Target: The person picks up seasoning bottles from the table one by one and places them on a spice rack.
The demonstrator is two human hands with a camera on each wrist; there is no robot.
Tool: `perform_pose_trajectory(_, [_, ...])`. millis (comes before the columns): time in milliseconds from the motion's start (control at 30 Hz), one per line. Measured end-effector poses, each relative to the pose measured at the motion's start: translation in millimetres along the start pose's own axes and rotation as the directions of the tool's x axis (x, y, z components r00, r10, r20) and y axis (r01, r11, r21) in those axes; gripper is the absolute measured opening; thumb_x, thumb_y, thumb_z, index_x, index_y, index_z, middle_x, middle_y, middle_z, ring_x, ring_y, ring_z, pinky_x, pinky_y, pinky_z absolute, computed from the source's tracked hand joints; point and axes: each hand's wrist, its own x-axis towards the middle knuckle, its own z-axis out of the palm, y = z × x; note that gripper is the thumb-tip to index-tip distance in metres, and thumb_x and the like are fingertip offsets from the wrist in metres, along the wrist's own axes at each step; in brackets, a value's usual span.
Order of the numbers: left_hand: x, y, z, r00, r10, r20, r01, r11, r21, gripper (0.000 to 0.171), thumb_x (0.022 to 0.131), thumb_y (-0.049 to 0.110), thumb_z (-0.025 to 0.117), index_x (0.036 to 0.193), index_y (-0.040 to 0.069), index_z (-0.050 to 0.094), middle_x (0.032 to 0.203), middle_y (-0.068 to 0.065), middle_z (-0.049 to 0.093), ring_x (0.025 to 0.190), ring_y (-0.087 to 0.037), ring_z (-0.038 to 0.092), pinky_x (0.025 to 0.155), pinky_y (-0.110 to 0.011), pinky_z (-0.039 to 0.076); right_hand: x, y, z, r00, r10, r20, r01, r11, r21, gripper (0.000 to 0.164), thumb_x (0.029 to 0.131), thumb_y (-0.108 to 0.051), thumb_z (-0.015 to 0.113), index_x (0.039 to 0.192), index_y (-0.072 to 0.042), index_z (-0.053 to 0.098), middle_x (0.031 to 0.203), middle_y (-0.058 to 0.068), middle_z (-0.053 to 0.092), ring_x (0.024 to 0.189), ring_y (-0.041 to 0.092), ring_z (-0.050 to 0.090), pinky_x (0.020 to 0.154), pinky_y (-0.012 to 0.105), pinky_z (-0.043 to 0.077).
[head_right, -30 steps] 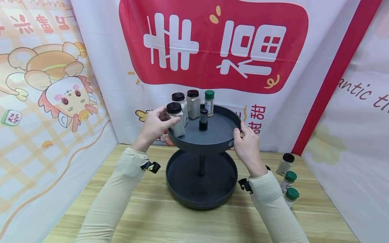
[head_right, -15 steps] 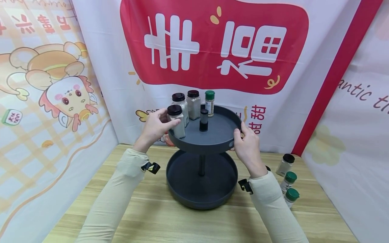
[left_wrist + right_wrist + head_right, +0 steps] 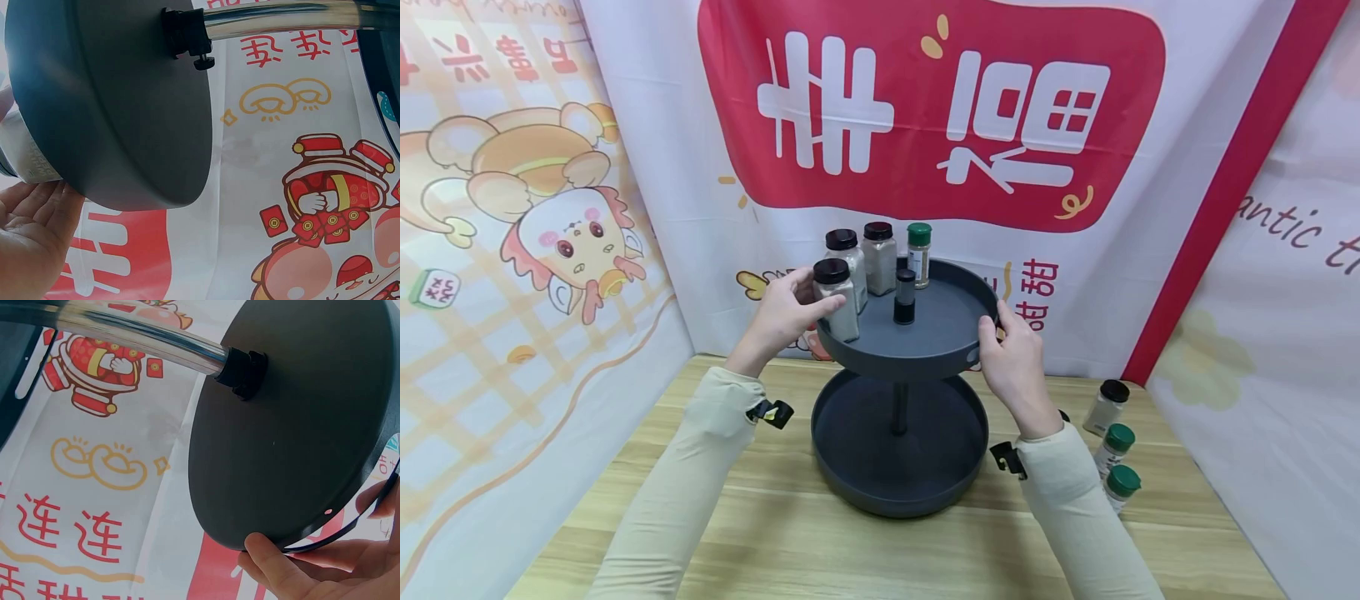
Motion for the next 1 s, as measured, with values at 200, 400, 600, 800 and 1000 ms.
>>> perform_pose_trajectory(200, [-4.5,-0.7,-2.7,1.000,-0.010,0.010,0.010,0.997,-0.071,0.055,0.081,0.037,0.073,0.127,0.012,0.057,0.111,-0.003,0.064,0.096,-0.017,0.061,0.083,-0.034,0.052,1,1,-1,1.000,-0.001,0.026,0.000,1.000,0.021,0.053,0.100,-0.036,0.040,0.142,-0.004,0.040,0.133,0.024,0.050,0.118,0.035,0.052,0.097,0.049,0.041])
perform_pose_trajectory(400, [-10.3,-8.1,-11.2,1.000,-0.007,-0.014,0.006,0.993,-0.116,0.052,0.087,0.032,0.069,0.130,0.008,0.054,0.121,-0.007,0.061,0.108,-0.019,0.059,0.093,-0.033,0.047,1,3,-3,0.999,0.002,0.047,-0.004,0.999,0.047,0.054,0.101,-0.038,0.037,0.143,-0.005,0.039,0.134,0.022,0.049,0.121,0.036,0.049,0.098,0.052,0.040])
perform_pose_trajectory(600, [-19.1,-16.8,-22.4,1.000,0.013,-0.017,-0.016,0.984,-0.177,0.045,0.090,0.020,0.065,0.129,0.001,0.053,0.124,-0.015,0.059,0.111,-0.025,0.058,0.097,-0.037,0.044,0,7,-6,0.998,-0.014,0.058,0.010,0.998,0.063,0.055,0.102,-0.039,0.032,0.143,-0.003,0.038,0.130,0.023,0.051,0.112,0.035,0.051,0.092,0.052,0.041])
perform_pose_trajectory(800, [-31.7,-31.0,-31.0,1.000,-0.024,-0.004,0.024,0.995,-0.094,0.042,0.090,0.029,0.065,0.125,0.007,0.056,0.121,-0.012,0.060,0.105,-0.021,0.060,0.091,-0.036,0.048,-2,16,-9,0.998,0.017,0.069,-0.022,0.997,0.067,0.058,0.101,-0.044,0.026,0.142,-0.005,0.039,0.123,0.024,0.053,0.103,0.035,0.052,0.089,0.052,0.040])
perform_pose_trajectory(1000, [-43.1,-53.4,-32.2,0.996,-0.070,0.050,0.068,0.997,0.038,0.035,0.092,0.034,0.061,0.119,0.011,0.062,0.111,-0.005,0.065,0.096,-0.021,0.062,0.080,-0.036,0.051,-6,23,-14,0.986,0.085,0.142,-0.089,0.996,0.020,0.057,0.102,-0.041,0.026,0.141,-0.003,0.040,0.121,0.022,0.053,0.102,0.034,0.052,0.085,0.050,0.043])
